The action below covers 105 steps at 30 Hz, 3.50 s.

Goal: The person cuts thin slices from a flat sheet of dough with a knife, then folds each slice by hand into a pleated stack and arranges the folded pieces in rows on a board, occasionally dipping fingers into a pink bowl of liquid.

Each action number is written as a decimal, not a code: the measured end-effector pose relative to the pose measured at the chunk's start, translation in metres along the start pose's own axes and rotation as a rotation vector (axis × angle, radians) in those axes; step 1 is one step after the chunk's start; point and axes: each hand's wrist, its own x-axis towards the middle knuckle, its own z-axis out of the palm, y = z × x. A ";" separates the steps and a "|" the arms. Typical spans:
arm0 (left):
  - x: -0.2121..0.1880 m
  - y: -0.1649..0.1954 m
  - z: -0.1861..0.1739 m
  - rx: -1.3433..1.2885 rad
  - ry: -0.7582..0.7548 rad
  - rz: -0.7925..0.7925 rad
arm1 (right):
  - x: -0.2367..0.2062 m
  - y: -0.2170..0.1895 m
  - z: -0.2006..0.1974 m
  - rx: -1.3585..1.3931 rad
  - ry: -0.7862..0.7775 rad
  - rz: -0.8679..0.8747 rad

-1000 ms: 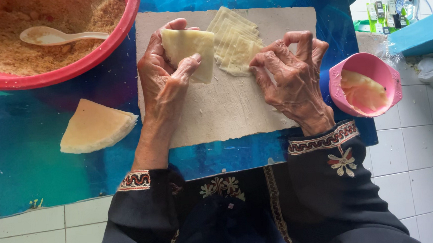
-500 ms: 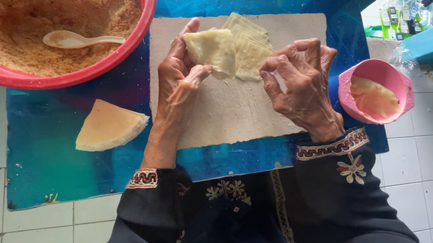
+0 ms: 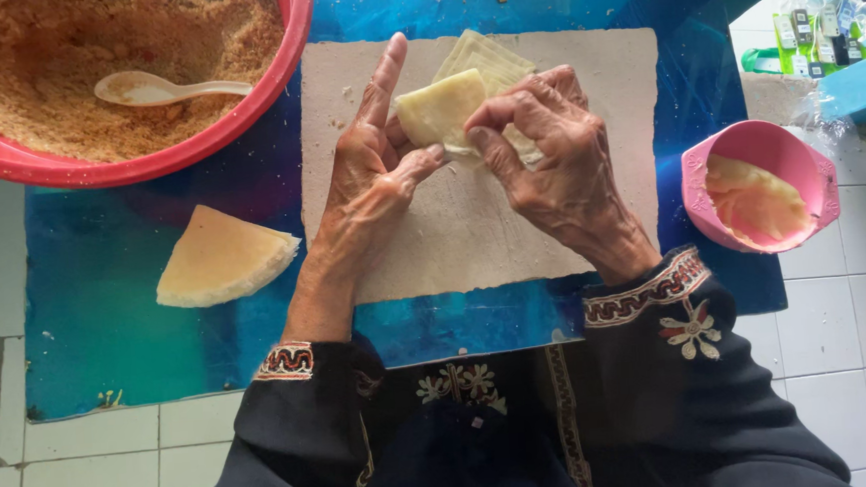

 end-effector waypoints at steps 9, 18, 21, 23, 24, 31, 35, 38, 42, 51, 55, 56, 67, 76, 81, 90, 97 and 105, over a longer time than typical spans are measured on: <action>-0.002 -0.002 0.001 -0.014 -0.049 0.057 | -0.001 -0.002 -0.001 -0.037 0.007 -0.040; -0.006 0.004 0.006 0.142 -0.017 0.079 | -0.005 0.012 -0.008 0.326 -0.093 0.158; -0.006 0.006 0.007 0.076 -0.019 0.067 | -0.007 0.013 -0.006 0.374 -0.090 0.241; -0.006 0.007 0.007 0.128 -0.010 0.038 | -0.008 0.013 -0.005 0.466 -0.091 0.439; -0.006 0.006 0.007 0.154 -0.006 0.024 | -0.008 0.013 -0.005 0.428 -0.089 0.406; -0.005 0.003 0.009 0.333 0.066 0.071 | -0.003 0.004 -0.007 0.225 -0.067 0.082; -0.004 0.002 0.009 0.436 0.103 0.135 | -0.003 0.001 -0.004 0.011 -0.038 -0.103; -0.004 0.002 0.010 0.448 0.113 0.162 | -0.003 0.004 -0.003 0.062 -0.007 -0.039; -0.004 0.003 0.011 0.431 0.169 0.049 | -0.006 0.012 -0.012 0.769 0.028 0.505; 0.005 -0.009 0.005 0.129 0.279 0.172 | -0.006 0.051 -0.038 0.873 0.198 0.457; 0.005 -0.013 0.004 -0.058 0.293 0.179 | 0.000 0.059 -0.030 0.010 0.143 0.059; 0.006 -0.013 0.004 -0.064 0.296 0.186 | -0.001 0.059 -0.028 -0.227 0.113 -0.068; 0.004 -0.013 0.001 0.008 0.271 0.206 | -0.038 0.039 -0.021 -0.366 -0.016 -0.150; 0.005 -0.016 0.001 0.012 0.269 0.210 | -0.040 0.037 -0.023 -0.201 -0.071 -0.130; 0.006 -0.017 0.001 0.021 0.271 0.204 | -0.038 0.034 -0.020 -0.278 -0.047 -0.117; 0.003 -0.006 0.001 -0.025 0.084 0.158 | -0.022 0.004 -0.026 -0.124 -0.035 -0.038; 0.002 -0.005 0.002 -0.071 0.004 0.127 | 0.002 0.002 0.003 -0.117 0.005 -0.122; -0.003 0.003 0.006 0.148 0.022 0.044 | 0.004 0.007 -0.002 0.193 -0.046 0.106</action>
